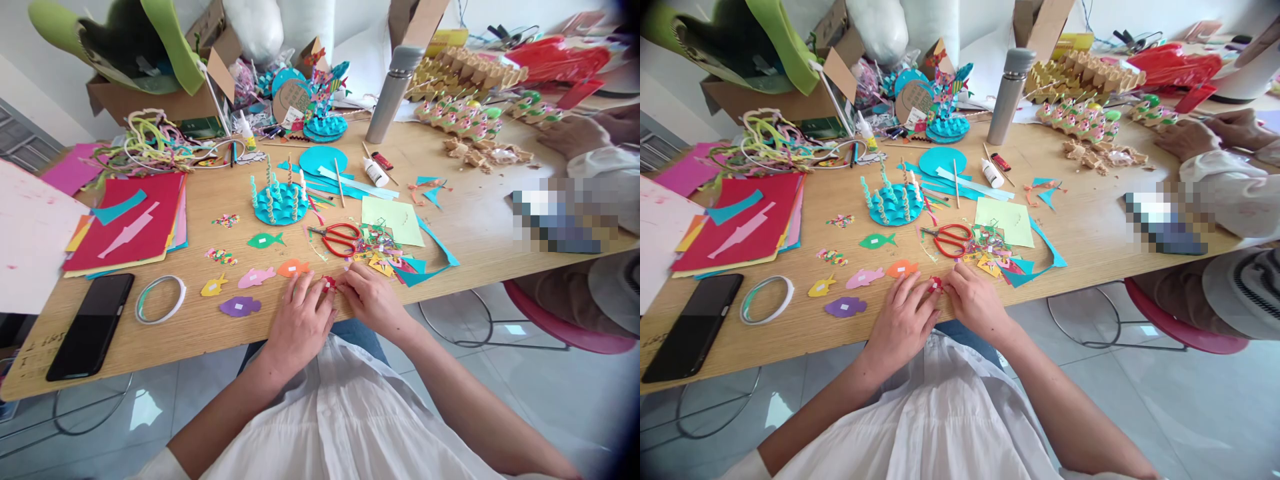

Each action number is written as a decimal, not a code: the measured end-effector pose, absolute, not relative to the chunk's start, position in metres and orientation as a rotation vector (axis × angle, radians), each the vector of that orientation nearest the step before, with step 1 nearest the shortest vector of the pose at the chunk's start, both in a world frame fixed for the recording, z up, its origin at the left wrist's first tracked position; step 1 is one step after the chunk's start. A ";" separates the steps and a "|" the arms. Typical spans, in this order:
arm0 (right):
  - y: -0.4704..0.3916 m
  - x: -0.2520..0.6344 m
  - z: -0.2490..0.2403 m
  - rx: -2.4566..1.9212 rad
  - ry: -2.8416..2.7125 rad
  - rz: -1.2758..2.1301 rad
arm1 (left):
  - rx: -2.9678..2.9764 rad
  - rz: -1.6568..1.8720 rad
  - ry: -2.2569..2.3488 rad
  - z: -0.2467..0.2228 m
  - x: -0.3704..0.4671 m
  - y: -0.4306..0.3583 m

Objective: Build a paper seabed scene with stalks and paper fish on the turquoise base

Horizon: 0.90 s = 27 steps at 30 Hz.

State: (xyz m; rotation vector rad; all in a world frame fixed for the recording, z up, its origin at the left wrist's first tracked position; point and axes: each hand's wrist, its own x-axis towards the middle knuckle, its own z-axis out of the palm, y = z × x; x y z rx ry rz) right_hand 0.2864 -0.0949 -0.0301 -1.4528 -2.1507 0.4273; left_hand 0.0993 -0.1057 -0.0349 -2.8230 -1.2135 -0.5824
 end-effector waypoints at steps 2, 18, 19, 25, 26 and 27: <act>-0.096 0.286 -0.029 -1.452 -2.163 0.386 | -2.824 -0.571 -1.213 -0.035 0.099 -0.106; -0.092 0.284 -0.032 -1.456 -2.110 0.453 | -2.823 -0.562 -1.208 -0.035 0.099 -0.105; -0.092 0.284 -0.032 -1.457 -2.108 0.456 | -2.821 -0.565 -1.209 -0.035 0.099 -0.105; -0.092 0.284 -0.032 -1.458 -2.091 0.466 | -2.827 -0.590 -1.206 -0.035 0.099 -0.105; -0.092 0.284 -0.033 -1.459 -2.089 0.466 | -2.827 -0.591 -1.205 -0.035 0.099 -0.105; -0.092 0.284 -0.033 -1.461 -2.088 0.467 | -2.825 -0.593 -1.205 -0.035 0.099 -0.105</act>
